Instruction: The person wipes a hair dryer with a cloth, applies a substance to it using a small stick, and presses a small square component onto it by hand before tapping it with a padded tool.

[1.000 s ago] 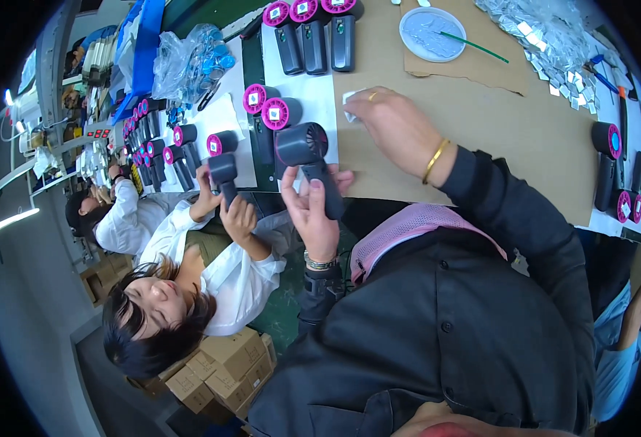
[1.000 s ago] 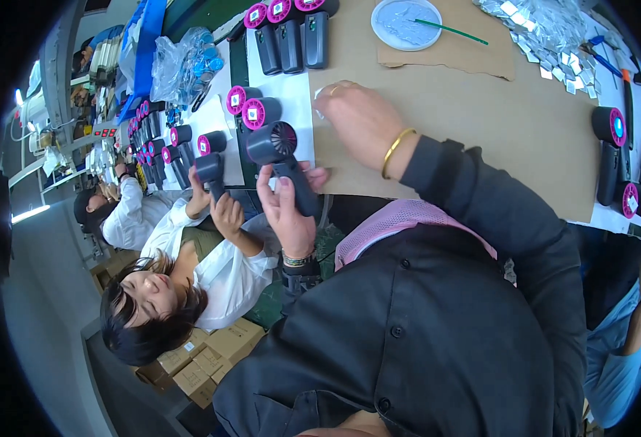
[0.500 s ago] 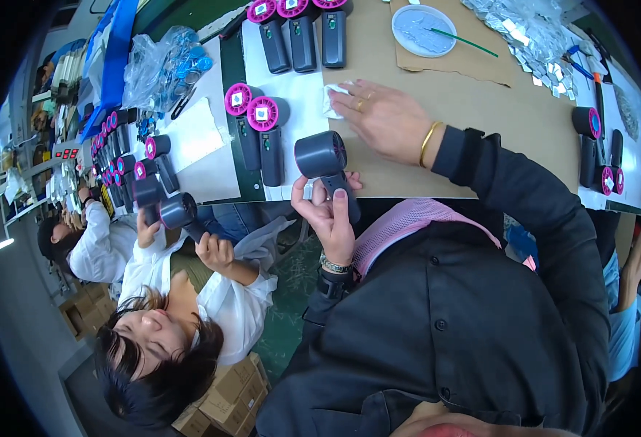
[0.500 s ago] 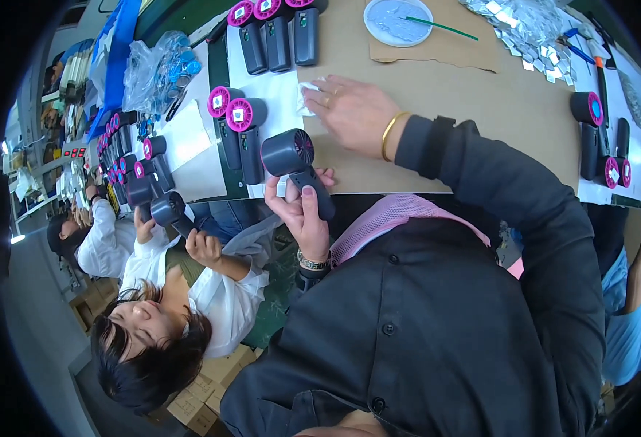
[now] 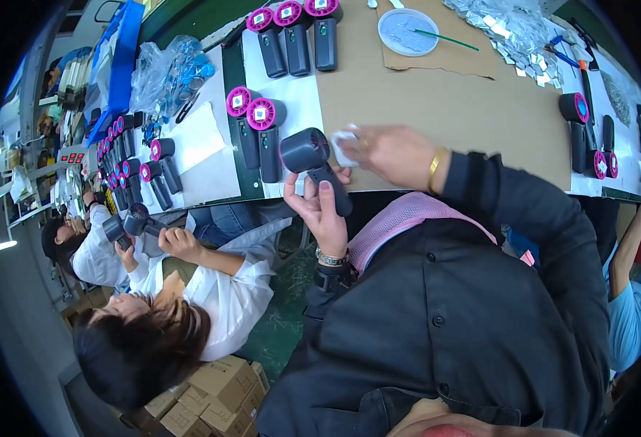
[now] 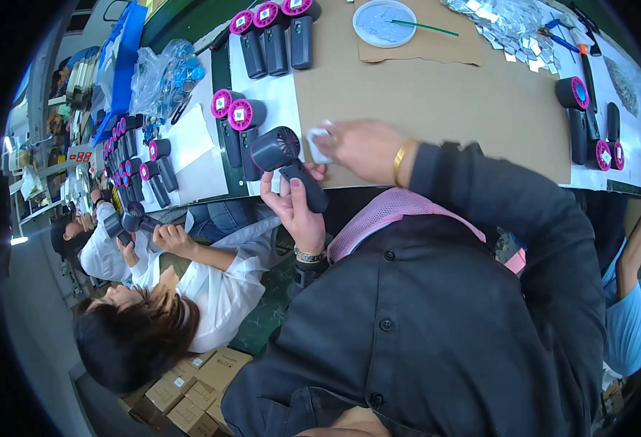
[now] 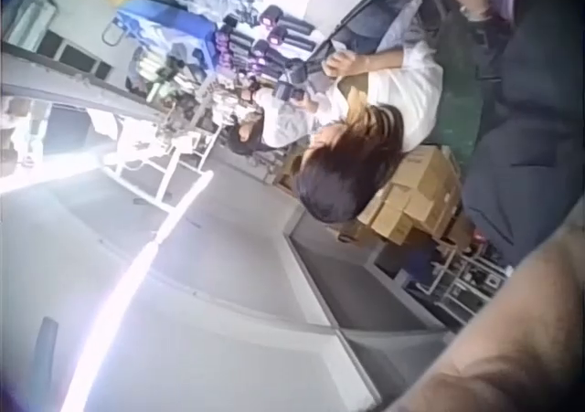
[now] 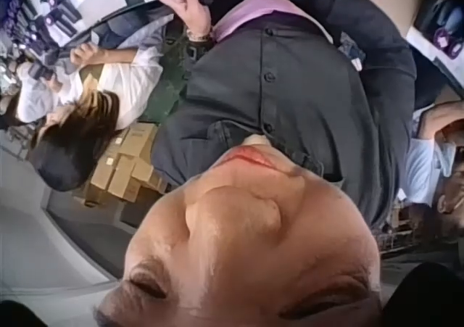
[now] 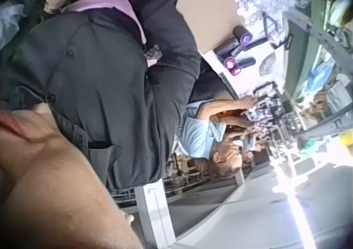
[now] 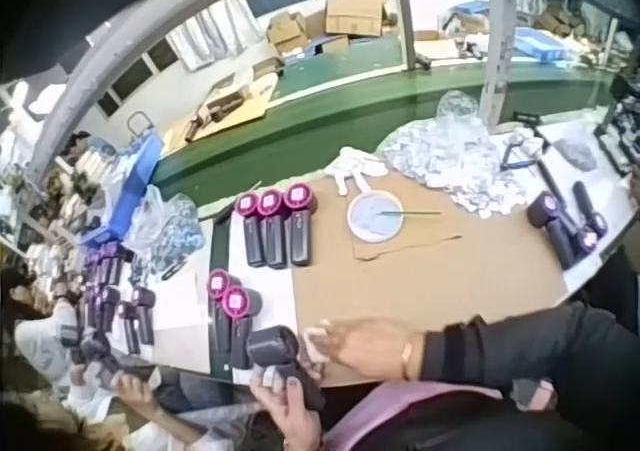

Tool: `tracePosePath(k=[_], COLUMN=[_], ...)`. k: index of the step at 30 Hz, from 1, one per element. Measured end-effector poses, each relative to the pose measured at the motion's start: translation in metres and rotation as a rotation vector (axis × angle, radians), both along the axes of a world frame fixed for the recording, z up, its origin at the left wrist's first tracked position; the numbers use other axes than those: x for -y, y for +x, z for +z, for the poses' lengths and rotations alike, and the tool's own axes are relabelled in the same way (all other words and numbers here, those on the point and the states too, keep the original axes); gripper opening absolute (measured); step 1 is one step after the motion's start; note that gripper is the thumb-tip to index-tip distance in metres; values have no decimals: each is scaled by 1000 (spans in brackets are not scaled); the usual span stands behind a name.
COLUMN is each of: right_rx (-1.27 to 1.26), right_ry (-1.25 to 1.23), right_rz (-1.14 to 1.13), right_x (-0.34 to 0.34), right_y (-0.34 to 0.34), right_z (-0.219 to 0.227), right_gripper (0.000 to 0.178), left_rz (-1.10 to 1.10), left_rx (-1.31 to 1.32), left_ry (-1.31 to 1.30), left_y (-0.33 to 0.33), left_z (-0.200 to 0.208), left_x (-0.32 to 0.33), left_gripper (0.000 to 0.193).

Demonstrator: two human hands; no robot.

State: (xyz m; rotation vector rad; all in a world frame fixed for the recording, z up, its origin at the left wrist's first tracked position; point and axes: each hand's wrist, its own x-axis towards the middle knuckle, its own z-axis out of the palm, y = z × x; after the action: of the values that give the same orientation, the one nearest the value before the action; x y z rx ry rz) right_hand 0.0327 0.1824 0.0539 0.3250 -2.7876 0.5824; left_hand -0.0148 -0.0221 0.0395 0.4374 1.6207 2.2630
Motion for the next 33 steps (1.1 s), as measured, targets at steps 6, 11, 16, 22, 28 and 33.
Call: tracePosePath(k=[6, 11, 16, 22, 28, 33], right_rx=[300, 132, 72, -39, -123, -222], right_ry=[-300, -911, -981, -1002, -748, -360], right_rz=[8, -258, -369, -416, -324, -117], right_x=[1, 3, -2, -7, -25, -29], right_y=[59, 75, 78, 79, 84, 86], right_z=[24, 28, 30, 29, 91, 191], right_gripper=[25, 17, 18, 20, 15, 36], left_rz=[-3, 106, 236, 245, 336, 454], left_rx=[19, -265, -589, -556, -772, -854], left_ry=[-15, -290, -681, -858, -980, -1131], left_y=[-12, -20, -29, -37, -40, -75], left_z=[19, 17, 21, 19, 19, 19], left_x=[8, 13, -6, -30, -30, 8], left_gripper=[56, 65, 72, 73, 54, 42])
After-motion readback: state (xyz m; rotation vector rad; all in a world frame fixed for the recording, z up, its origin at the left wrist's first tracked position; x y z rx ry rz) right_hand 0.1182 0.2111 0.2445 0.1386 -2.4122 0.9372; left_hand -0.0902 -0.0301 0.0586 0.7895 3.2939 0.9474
